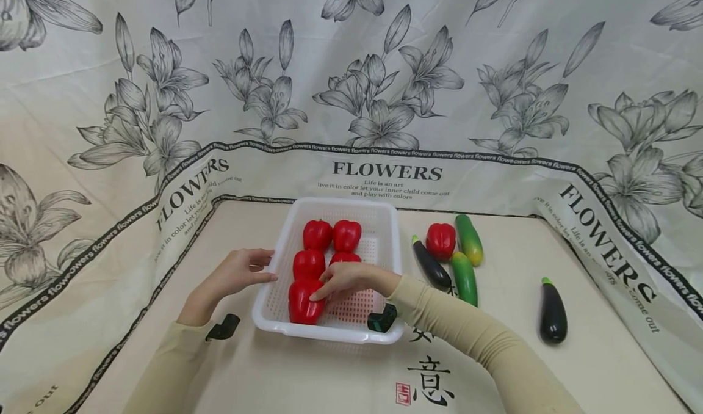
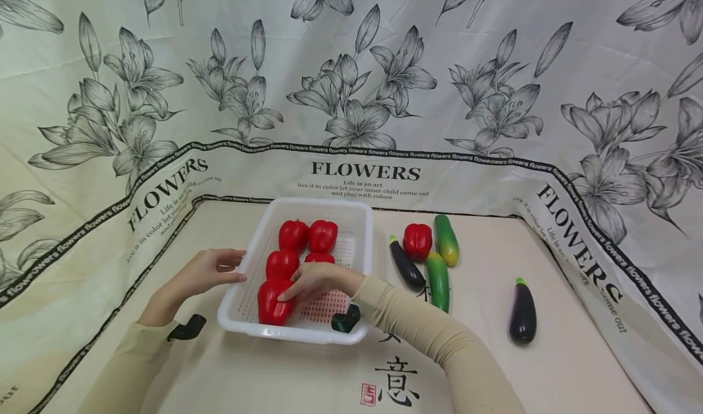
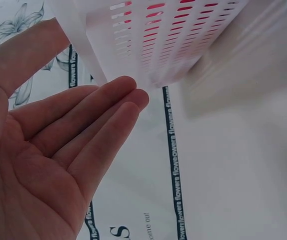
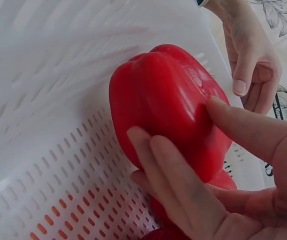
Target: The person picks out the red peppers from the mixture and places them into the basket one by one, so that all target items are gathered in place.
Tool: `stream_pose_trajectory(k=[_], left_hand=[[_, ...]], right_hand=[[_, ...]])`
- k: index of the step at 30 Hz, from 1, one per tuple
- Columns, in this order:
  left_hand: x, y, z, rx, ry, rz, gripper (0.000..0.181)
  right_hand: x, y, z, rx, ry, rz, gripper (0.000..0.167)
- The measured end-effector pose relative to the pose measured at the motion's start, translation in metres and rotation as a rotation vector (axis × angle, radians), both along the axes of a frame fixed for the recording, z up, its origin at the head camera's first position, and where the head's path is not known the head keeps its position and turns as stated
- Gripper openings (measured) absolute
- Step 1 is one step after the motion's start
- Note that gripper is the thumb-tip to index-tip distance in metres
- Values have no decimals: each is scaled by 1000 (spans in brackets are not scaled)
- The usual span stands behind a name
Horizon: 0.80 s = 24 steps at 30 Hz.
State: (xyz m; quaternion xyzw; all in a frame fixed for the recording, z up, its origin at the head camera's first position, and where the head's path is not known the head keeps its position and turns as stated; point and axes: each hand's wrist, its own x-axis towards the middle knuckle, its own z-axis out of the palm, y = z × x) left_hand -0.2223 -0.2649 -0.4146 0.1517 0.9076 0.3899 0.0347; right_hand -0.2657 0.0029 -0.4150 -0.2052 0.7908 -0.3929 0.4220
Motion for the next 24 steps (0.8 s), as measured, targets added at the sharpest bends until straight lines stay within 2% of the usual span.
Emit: stream_pose_trajectory(k=[2, 5, 12, 15, 24], left_hand=[[0, 0, 0, -2, -1, 3, 60], [0, 0, 0, 2, -2, 6, 59], [-1, 0, 1, 0, 7, 0, 59], [-1, 0, 1, 1, 10, 1, 59], [-1, 0, -1, -1, 7, 2, 59]], right_hand=[[0, -1, -1, 11, 35, 13, 34], [0, -4, -2, 9, 37, 7, 29], [0, -8, -3, -25, -11, -27, 21], [-1, -8, -3, -34, 6, -31, 18], [1, -7, -3, -42, 36, -36, 23]])
